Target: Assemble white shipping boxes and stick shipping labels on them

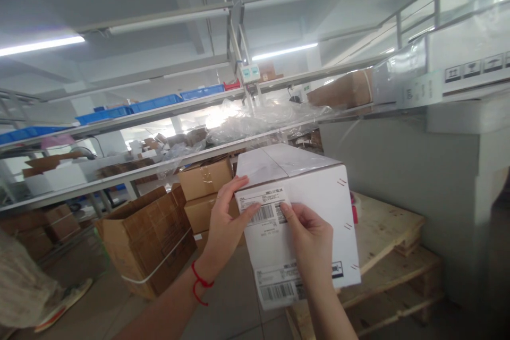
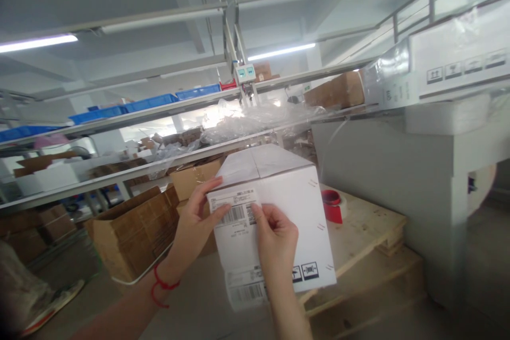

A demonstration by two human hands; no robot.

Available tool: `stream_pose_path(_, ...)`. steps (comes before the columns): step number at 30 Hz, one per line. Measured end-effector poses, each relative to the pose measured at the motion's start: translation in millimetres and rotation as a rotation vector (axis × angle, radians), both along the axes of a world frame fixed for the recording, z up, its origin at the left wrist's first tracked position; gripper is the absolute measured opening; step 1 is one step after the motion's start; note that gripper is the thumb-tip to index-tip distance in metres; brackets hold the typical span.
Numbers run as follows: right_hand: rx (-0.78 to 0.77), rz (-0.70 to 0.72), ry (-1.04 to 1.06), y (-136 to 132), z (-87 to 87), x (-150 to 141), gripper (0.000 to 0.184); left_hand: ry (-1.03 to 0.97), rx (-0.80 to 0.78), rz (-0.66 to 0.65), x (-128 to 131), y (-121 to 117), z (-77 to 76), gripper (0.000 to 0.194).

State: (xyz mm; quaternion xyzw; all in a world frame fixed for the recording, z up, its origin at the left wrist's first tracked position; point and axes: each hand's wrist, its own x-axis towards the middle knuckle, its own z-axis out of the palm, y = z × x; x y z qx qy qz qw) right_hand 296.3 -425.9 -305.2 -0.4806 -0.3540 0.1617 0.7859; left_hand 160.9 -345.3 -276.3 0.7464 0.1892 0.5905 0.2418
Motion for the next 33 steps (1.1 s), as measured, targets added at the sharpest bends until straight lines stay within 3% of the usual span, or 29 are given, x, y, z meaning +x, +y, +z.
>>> stream_pose_path(13, -0.023, -0.033, -0.015, 0.0, 2.9, -0.5, 0.044, 0.001, 0.037, 0.061, 2.9, 0.0, 4.5, 0.039)
stream_pose_path(33, -0.054, -0.060, -0.086, -0.7, 3.0, 1.3, 0.045, -0.018, 0.004, 0.031, 3.6, -0.5, 2.1, 0.040)
